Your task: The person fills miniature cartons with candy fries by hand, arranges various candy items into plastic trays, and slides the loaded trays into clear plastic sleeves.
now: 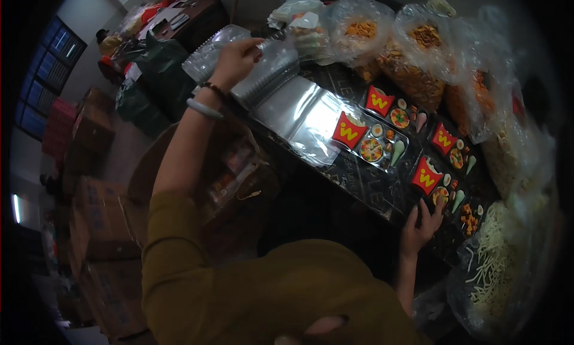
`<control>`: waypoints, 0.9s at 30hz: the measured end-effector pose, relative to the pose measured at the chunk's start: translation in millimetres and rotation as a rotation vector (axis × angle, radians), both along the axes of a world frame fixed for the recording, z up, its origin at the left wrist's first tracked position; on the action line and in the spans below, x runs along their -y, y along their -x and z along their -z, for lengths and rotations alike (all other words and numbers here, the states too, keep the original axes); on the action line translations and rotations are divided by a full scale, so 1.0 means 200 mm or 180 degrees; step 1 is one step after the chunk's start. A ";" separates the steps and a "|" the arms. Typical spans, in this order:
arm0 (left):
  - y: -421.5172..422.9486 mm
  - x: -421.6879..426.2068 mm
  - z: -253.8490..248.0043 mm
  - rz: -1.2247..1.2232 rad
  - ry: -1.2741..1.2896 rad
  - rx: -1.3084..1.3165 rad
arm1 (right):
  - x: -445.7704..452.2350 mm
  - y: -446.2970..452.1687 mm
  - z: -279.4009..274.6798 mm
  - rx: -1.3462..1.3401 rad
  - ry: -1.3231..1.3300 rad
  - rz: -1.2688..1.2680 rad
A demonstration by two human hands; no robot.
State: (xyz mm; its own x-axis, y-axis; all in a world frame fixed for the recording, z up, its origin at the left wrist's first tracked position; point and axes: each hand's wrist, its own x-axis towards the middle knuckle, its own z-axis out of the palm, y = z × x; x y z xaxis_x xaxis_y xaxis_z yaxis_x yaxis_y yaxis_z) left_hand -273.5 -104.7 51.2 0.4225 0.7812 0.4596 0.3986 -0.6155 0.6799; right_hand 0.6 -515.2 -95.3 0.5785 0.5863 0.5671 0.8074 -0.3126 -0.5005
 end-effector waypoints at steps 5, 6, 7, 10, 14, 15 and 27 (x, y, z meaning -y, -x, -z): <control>-0.28 0.38 -0.06 0.1681 0.1026 -0.0341 | -0.19 -0.05 -0.25 -0.1132 -0.0682 -0.0823; -0.35 0.45 -0.02 0.2019 0.1133 -0.0419 | -0.26 -0.04 -0.30 -0.1604 -0.0709 -0.1049; -0.41 0.52 0.03 0.2235 0.1194 -0.0502 | -0.31 -0.06 -0.30 -0.1963 -0.0749 -0.1152; -0.54 0.65 0.18 0.2514 0.1365 -0.0604 | -0.38 -0.05 -0.25 -0.2923 -0.1051 -0.1769; -0.66 0.76 0.26 0.2573 0.0921 -0.0702 | -0.26 -0.05 -0.34 -0.3295 -0.0948 -0.1376; -0.68 0.78 0.23 0.2589 0.0969 -0.0861 | -0.23 -0.05 -0.30 -0.3333 -0.1074 -0.1346; -0.85 0.88 0.33 0.2485 0.1269 -0.0760 | 0.01 -0.11 -0.21 -0.3378 -0.1611 -0.1054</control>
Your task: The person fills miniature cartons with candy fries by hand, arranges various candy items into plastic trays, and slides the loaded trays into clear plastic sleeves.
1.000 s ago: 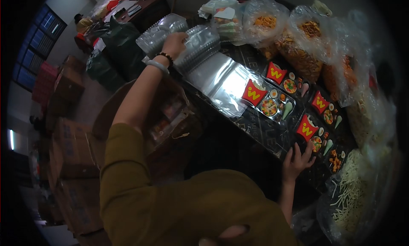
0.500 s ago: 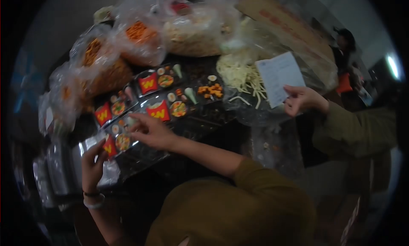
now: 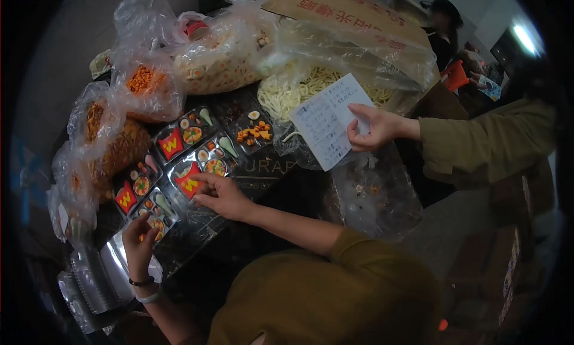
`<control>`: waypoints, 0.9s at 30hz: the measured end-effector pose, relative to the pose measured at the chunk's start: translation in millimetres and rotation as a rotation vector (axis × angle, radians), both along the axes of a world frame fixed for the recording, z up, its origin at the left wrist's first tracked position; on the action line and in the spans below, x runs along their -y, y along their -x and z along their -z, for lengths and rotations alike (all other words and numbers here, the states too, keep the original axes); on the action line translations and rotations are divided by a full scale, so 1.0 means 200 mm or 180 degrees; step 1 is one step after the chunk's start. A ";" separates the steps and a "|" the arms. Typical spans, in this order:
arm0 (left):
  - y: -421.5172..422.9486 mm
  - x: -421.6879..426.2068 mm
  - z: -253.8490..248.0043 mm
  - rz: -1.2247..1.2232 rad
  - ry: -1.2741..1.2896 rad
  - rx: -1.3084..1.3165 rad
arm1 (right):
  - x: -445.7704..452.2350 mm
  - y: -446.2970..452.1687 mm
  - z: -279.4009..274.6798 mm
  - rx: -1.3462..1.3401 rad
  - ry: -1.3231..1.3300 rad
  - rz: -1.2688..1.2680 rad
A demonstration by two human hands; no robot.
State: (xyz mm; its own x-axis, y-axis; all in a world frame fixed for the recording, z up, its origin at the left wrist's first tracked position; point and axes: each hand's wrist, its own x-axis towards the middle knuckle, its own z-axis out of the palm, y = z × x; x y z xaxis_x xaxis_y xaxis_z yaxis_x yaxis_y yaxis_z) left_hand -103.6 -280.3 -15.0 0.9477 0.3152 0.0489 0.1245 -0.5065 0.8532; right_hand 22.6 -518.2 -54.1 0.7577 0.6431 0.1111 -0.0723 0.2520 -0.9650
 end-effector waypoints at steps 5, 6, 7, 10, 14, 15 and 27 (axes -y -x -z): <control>-0.05 0.09 0.00 0.0065 0.0050 -0.0117 | 0.07 -0.01 0.02 -0.0074 -0.0219 0.0130; -0.06 0.09 0.01 0.0064 0.0076 -0.0090 | 0.09 -0.01 0.01 -0.0069 -0.0219 0.0146; -0.07 0.10 0.01 0.0092 0.0099 -0.0077 | 0.11 -0.01 0.01 -0.0069 -0.0232 0.0179; -0.10 0.13 0.03 0.0079 0.0271 -0.0018 | 0.16 -0.02 0.02 -0.0113 -0.0255 0.0259; -0.14 0.19 0.02 0.0141 0.0129 -0.0068 | 0.22 -0.03 0.03 -0.0131 -0.0331 0.0322; -0.14 0.21 0.01 0.0147 0.0107 -0.0129 | 0.23 -0.04 0.05 -0.0083 -0.0369 0.0339; -0.20 0.34 -0.05 0.0172 0.0028 -0.0274 | 0.33 -0.06 0.06 -0.0203 -0.0426 0.0392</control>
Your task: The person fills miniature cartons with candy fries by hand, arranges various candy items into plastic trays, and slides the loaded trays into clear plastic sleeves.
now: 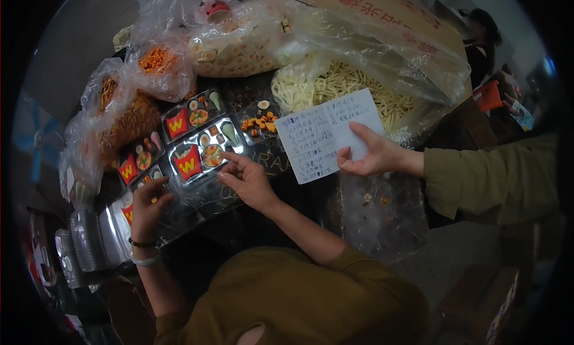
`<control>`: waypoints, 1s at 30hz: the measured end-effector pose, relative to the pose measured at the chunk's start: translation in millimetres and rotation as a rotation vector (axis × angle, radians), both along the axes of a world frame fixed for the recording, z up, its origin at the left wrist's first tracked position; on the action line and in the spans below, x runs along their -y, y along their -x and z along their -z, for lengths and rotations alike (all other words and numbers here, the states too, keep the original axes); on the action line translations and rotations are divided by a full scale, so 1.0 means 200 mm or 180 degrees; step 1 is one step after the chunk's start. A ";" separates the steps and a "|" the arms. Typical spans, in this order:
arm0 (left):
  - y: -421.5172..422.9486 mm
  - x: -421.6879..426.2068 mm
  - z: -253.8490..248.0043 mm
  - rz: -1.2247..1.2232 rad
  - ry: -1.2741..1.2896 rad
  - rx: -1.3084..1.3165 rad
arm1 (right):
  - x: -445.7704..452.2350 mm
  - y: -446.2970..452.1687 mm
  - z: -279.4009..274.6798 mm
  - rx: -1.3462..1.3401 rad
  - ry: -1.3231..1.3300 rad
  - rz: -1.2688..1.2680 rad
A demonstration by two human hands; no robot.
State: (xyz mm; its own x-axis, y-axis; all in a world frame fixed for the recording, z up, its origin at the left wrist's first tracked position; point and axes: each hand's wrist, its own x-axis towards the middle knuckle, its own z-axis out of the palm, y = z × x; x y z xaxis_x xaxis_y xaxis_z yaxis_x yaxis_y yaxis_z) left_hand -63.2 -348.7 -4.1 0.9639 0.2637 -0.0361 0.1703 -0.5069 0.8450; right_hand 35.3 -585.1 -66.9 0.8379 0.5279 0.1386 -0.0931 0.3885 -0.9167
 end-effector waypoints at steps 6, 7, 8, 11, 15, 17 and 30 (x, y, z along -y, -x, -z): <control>-0.01 0.04 -0.02 -0.0067 -0.0060 -0.0049 | 0.01 -0.01 0.01 -0.0036 0.0002 -0.0029; -0.01 0.04 -0.01 -0.0072 -0.0046 -0.0048 | 0.01 -0.01 0.01 -0.0048 -0.0003 -0.0023; -0.01 0.03 0.00 -0.0078 -0.0033 -0.0047 | 0.01 -0.01 0.02 -0.0061 -0.0009 -0.0017; -0.01 0.03 0.01 -0.0083 -0.0033 -0.0051 | 0.01 -0.01 0.02 -0.0040 0.0023 -0.0007; 0.00 0.02 0.02 -0.0036 0.0046 -0.0025 | 0.01 -0.01 0.02 -0.0063 0.0044 -0.0003; 0.00 0.03 0.00 -0.0047 -0.0049 -0.0046 | 0.00 -0.01 0.03 -0.0055 0.0058 -0.0024; 0.12 -0.05 0.08 -0.0292 0.0871 0.0306 | -0.01 -0.01 0.00 -0.0202 -0.0064 0.0000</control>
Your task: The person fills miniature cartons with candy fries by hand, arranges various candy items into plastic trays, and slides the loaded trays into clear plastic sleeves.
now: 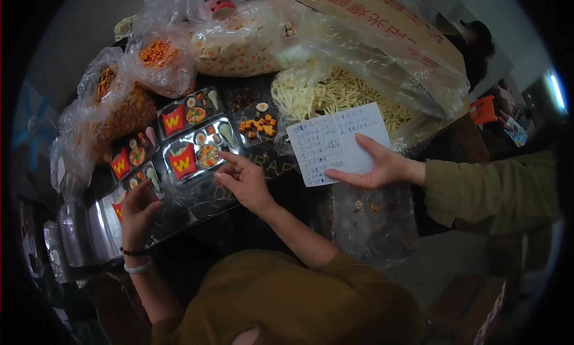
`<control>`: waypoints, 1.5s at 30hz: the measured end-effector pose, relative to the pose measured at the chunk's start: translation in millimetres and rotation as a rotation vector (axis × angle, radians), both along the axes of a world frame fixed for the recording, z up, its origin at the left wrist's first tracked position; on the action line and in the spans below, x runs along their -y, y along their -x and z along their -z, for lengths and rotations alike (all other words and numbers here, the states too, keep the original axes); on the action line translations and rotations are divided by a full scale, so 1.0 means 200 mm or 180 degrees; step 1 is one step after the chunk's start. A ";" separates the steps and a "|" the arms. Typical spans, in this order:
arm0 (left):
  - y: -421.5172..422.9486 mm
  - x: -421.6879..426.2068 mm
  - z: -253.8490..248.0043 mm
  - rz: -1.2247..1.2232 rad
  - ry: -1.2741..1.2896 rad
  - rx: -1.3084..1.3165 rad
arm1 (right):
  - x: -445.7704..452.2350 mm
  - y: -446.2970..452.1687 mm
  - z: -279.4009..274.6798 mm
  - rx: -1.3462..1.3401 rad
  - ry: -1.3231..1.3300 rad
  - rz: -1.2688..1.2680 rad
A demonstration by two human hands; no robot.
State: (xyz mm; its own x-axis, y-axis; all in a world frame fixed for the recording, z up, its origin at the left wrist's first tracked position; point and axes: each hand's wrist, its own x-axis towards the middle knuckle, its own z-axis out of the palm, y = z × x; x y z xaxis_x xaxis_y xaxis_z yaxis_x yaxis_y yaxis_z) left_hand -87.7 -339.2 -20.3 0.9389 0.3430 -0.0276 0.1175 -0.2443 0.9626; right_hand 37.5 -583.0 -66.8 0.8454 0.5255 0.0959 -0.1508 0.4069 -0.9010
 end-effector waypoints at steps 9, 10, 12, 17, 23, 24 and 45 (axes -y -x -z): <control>0.16 -0.06 0.09 -0.0297 0.0521 0.0094 | -0.07 0.02 -0.01 0.0076 -0.0006 -0.0214; 0.17 -0.06 0.09 -0.0312 0.0513 0.0077 | -0.07 0.03 -0.02 0.0060 0.0003 -0.0234; 0.18 -0.06 0.08 -0.0329 0.0500 0.0047 | -0.07 0.03 -0.03 0.0060 0.0030 -0.0259; 0.18 -0.05 0.08 -0.0325 0.0479 0.0013 | -0.06 0.04 -0.04 0.0032 0.0061 -0.0234; 0.18 -0.04 0.08 -0.0329 0.0509 0.0018 | -0.05 0.04 -0.03 0.0053 0.0049 -0.0224; 0.18 -0.04 0.09 -0.0313 0.0522 0.0028 | -0.05 0.03 -0.03 0.0066 0.0035 -0.0235; 0.42 0.00 0.23 -0.1987 0.1767 0.0178 | -0.27 0.04 0.02 -0.0049 0.0802 -0.0606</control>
State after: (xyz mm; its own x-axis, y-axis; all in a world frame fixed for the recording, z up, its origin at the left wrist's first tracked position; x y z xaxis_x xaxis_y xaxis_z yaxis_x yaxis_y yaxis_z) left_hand -172.2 -338.6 -65.4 0.5860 0.7508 -0.3049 0.0224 0.3612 0.9322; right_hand 30.0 -529.2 -70.0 0.7298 0.6801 -0.0695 -0.2171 0.1342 -0.9669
